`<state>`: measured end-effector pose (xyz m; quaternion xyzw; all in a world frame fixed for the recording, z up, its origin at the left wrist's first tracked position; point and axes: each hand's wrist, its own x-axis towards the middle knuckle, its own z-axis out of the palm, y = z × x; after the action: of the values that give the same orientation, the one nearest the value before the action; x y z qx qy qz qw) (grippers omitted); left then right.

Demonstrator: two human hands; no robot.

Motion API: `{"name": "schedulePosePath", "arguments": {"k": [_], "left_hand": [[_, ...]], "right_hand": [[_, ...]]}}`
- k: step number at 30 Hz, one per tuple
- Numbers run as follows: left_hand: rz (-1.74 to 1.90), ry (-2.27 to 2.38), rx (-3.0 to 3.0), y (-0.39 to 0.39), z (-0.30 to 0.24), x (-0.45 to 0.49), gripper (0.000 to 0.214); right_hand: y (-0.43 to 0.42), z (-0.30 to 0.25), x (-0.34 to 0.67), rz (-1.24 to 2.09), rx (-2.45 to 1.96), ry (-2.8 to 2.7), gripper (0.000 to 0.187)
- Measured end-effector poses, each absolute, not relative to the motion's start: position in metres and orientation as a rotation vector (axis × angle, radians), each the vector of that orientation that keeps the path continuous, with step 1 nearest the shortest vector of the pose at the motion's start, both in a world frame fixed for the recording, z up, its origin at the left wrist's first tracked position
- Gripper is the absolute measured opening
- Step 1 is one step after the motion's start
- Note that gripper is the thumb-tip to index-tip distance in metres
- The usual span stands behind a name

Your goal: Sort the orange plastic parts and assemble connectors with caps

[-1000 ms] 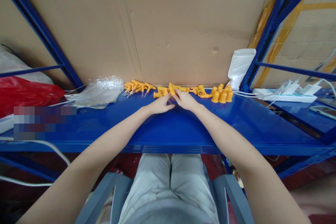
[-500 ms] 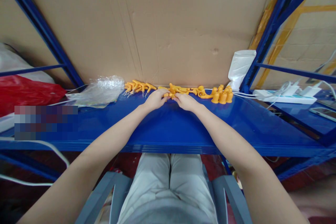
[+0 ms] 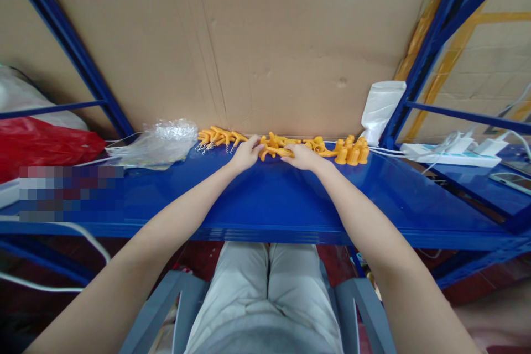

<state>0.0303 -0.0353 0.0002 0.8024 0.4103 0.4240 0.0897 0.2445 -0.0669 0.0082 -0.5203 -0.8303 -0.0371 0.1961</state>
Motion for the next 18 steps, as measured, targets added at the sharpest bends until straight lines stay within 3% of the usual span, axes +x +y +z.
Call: {"name": "schedulePosePath", "arguments": {"k": [4, 18], "left_hand": [[1.346, 1.165, 2.227, -0.032, -0.001, 0.033, 0.009], [1.209, 1.096, 1.718, -0.047, 0.012, 0.04, 0.014]], "right_hand": [[-0.063, 0.009, 0.25, -0.194, -1.43, -2.306, 0.041], [-0.086, 0.027, 0.235, -0.582, -1.575, -2.315, 0.032]]}}
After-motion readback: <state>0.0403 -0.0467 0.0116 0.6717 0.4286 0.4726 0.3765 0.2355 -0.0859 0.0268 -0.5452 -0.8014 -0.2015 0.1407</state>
